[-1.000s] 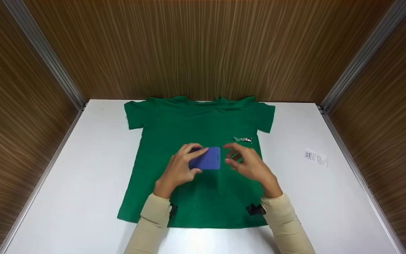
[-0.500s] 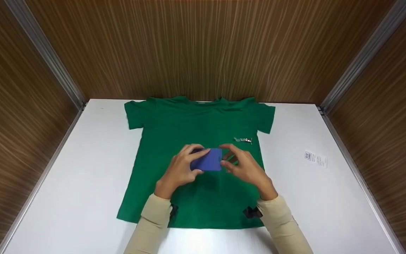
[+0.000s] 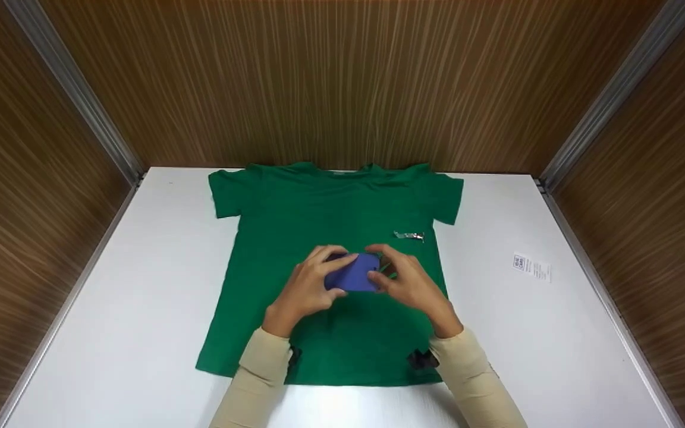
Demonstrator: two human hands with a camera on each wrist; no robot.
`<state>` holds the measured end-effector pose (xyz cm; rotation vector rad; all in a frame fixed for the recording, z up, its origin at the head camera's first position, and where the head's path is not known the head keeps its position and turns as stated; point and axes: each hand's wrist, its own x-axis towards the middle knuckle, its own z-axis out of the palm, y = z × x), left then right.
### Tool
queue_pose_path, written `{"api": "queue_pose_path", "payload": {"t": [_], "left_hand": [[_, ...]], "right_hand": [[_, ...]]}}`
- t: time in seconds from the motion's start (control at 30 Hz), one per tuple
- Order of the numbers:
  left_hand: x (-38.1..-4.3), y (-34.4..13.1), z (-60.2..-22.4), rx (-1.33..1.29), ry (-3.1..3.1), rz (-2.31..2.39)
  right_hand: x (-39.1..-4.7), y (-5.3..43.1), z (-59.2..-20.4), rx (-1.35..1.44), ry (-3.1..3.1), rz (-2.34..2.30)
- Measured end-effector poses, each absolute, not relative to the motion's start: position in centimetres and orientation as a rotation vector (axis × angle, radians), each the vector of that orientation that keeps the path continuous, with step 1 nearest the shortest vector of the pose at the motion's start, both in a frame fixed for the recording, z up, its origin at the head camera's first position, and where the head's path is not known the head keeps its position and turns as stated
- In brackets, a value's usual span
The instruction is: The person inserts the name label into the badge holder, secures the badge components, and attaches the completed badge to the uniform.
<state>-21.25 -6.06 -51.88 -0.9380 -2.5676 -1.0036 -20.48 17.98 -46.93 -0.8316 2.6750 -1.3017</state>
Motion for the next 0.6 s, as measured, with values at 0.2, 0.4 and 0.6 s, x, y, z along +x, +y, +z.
{"api": "queue_pose_path", "payload": {"t": [0.2,0.4,0.6], "left_hand": [[-21.15,-5.96,-51.90,-0.949,-2.560,-0.998],[-21.12,-5.85,-51.88,-0.950,-2.565,-0.993],[-21.16,-5.76,-51.78,-0.955,-2.563,-1.001]], "right_hand": [[-20.53,17.86,-47.21,-0.840,2.644,-1.342],[-20.53,17.74,-47.55,-0.823,2.623,-1.389],[-20.60,17.66,-47.70,-0.810,2.609,-1.419]]}}
